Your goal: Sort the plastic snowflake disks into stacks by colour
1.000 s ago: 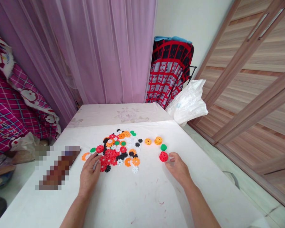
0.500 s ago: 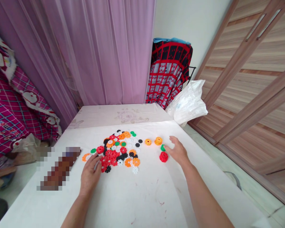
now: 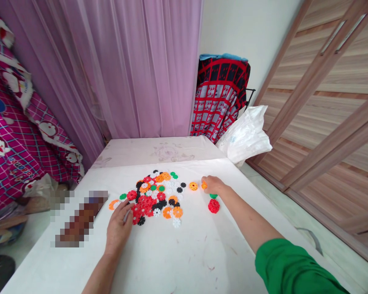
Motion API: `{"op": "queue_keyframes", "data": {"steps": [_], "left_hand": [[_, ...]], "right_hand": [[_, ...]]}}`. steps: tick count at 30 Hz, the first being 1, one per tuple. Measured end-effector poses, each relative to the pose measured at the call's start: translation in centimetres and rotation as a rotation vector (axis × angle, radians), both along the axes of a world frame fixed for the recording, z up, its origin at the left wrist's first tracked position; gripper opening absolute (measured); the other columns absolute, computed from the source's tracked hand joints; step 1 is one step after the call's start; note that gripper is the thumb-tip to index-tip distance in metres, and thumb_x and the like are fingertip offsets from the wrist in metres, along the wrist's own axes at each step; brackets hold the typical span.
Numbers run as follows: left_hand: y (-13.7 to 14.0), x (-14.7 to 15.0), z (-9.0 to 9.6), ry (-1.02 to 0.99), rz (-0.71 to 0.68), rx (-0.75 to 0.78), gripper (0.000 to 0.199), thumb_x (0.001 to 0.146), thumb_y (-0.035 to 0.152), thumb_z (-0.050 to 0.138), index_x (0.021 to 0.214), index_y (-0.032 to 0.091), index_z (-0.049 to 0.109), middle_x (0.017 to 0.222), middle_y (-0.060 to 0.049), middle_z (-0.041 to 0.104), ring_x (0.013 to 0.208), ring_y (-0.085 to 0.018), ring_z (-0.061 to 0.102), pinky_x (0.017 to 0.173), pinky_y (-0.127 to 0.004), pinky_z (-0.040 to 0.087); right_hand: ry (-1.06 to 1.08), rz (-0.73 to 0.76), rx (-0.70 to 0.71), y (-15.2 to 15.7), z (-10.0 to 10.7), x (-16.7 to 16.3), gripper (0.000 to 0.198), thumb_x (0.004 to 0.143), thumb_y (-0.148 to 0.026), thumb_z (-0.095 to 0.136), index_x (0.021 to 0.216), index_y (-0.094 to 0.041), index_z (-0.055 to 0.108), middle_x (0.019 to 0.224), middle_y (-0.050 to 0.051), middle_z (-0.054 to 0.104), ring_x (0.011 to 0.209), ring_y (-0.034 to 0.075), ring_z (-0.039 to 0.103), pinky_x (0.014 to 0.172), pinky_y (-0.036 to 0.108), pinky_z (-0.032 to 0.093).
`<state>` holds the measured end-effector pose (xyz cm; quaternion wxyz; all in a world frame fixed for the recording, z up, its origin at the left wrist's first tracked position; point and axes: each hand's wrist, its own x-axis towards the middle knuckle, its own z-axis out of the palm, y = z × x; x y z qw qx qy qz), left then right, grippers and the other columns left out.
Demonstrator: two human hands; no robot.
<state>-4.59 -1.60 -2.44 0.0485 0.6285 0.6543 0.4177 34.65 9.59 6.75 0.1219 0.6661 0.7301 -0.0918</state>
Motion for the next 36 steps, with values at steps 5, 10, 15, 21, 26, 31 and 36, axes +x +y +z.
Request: {"op": "queue_keyframes", "data": {"steps": [5,10,15,21,26,31,36], "left_hand": [[0.0,0.0,-0.1,0.019,0.001,-0.006,0.037,0.087,0.043,0.044,0.102,0.025,0.073,0.126,-0.006,0.066,0.121,-0.026,0.058,0.104,-0.043,0.047],[0.1,0.0,-0.2,0.039,0.007,-0.015,0.039,0.086,0.043,0.043,0.101,0.024,0.073,0.126,-0.008,0.066,0.12,-0.027,0.059,0.104,-0.045,0.046],[0.1,0.0,-0.1,0.048,-0.007,-0.017,0.038,0.086,0.042,0.044,0.101,0.024,0.073,0.125,-0.008,0.066,0.119,-0.027,0.059,0.104,-0.045,0.047],[0.1,-0.1,-0.2,0.044,-0.011,-0.026,0.037,0.087,0.042,0.044,0.103,0.024,0.073,0.127,-0.008,0.065,0.122,-0.027,0.057,0.104,-0.045,0.047],[0.1,0.0,-0.2,0.034,-0.005,-0.025,0.035,0.087,0.041,0.045,0.103,0.025,0.073,0.127,-0.006,0.065,0.122,-0.025,0.057,0.105,-0.042,0.046],[0.0,0.0,-0.2,0.031,-0.013,-0.025,0.037,0.087,0.042,0.044,0.103,0.024,0.073,0.126,-0.008,0.065,0.123,-0.026,0.057,0.105,-0.044,0.046],[0.0,0.0,-0.1,0.03,-0.021,-0.029,0.037,0.088,0.042,0.044,0.103,0.025,0.073,0.127,-0.007,0.065,0.122,-0.026,0.057,0.105,-0.044,0.046]], "right_hand": [[-0.026,0.041,0.015,2.1,0.5,-0.5,0.041,0.073,-0.024,0.066,0.113,-0.02,0.063,0.112,0.012,0.067,0.1,0.025,0.065,0.076,0.028,0.045],[-0.048,0.063,-0.009,4.0,0.7,-1.2,0.042,0.071,-0.024,0.07,0.112,-0.019,0.064,0.111,0.011,0.069,0.099,0.025,0.066,0.075,0.028,0.046],[-0.044,0.045,-0.012,3.8,1.4,-1.0,0.048,0.072,-0.026,0.068,0.119,-0.019,0.061,0.113,0.013,0.067,0.098,0.025,0.066,0.074,0.029,0.046],[0.022,0.123,0.101,2.1,3.3,-1.7,0.056,0.075,-0.033,0.063,0.129,-0.024,0.054,0.134,0.011,0.055,0.123,0.026,0.05,0.095,0.034,0.039],[0.033,0.47,0.05,0.9,2.4,-3.9,0.049,0.069,-0.023,0.066,0.117,-0.026,0.062,0.117,0.008,0.065,0.117,0.026,0.051,0.094,0.036,0.033],[-0.069,0.509,0.001,1.2,1.5,-4.2,0.037,0.075,-0.021,0.06,0.112,-0.027,0.065,0.112,0.008,0.066,0.103,0.024,0.059,0.088,0.035,0.034],[-0.097,0.553,-0.021,2.6,1.5,-4.2,0.035,0.077,-0.021,0.06,0.112,-0.025,0.064,0.11,0.009,0.066,0.097,0.023,0.062,0.09,0.036,0.033]]}}
